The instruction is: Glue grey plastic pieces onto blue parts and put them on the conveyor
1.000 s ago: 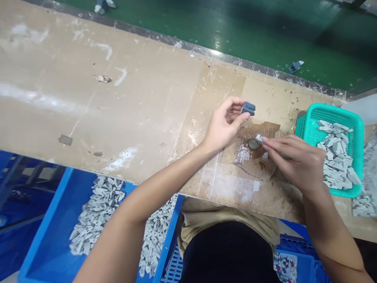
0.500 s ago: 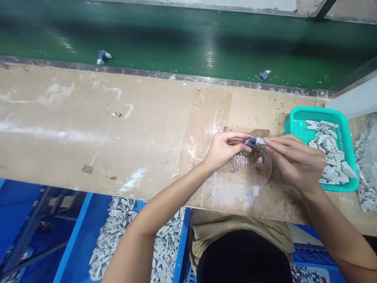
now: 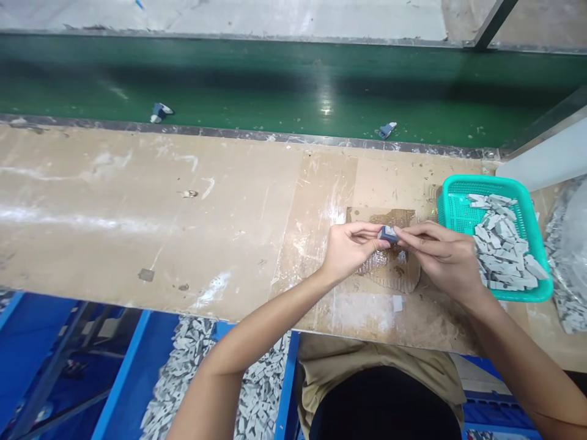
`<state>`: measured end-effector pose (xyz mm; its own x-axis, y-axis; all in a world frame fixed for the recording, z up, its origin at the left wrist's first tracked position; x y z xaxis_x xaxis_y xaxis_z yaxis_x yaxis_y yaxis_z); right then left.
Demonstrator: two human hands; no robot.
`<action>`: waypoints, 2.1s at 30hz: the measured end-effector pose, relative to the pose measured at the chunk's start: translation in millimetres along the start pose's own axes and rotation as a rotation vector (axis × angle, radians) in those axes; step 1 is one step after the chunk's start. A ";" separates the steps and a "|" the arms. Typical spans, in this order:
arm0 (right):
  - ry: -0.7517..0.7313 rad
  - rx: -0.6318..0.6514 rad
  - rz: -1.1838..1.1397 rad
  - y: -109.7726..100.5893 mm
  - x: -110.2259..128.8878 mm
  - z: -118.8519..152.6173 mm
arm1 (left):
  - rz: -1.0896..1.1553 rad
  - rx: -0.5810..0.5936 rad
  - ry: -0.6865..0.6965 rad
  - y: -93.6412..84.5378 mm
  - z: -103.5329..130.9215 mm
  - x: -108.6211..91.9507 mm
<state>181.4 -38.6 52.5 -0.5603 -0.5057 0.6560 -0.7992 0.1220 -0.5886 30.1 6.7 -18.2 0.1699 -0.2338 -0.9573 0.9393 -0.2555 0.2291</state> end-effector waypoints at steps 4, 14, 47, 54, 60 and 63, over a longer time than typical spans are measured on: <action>0.028 0.049 0.019 4.9 -1.7 0.7 | -0.030 -0.046 -0.001 -0.5 2.1 0.6; 0.164 0.070 -0.140 4.7 1.1 -1.0 | 0.051 0.002 -0.170 -2.8 5.5 -19.0; 0.203 0.300 -0.111 29.5 -0.7 7.6 | -0.027 0.167 -0.356 -4.6 -3.6 -10.3; 0.206 -0.129 0.347 -58.4 -51.6 7.3 | -0.506 -0.349 0.032 -92.0 -90.7 -59.9; 0.323 -0.053 0.596 -62.3 -120.4 37.0 | -0.699 -0.669 0.095 -151.2 -178.3 -93.0; 0.325 0.114 0.622 -44.9 -130.9 51.0 | -0.814 -0.734 0.078 -155.0 -201.0 -96.8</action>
<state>301.7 -21.4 -31.0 -0.9560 -0.0890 0.2797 -0.2924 0.2067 -0.9337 -72.1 257.4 3.6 -0.5872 -0.1821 -0.7887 0.7231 0.3197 -0.6123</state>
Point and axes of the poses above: each hand's wrist, its own z-axis away from the middle knuckle, its own y-axis out of the palm, x = y × z, the point moved 6 cm from there along -z, towards the middle knuckle, and after that the axes turned 3 degrees about -z, right-handed, at the moved point
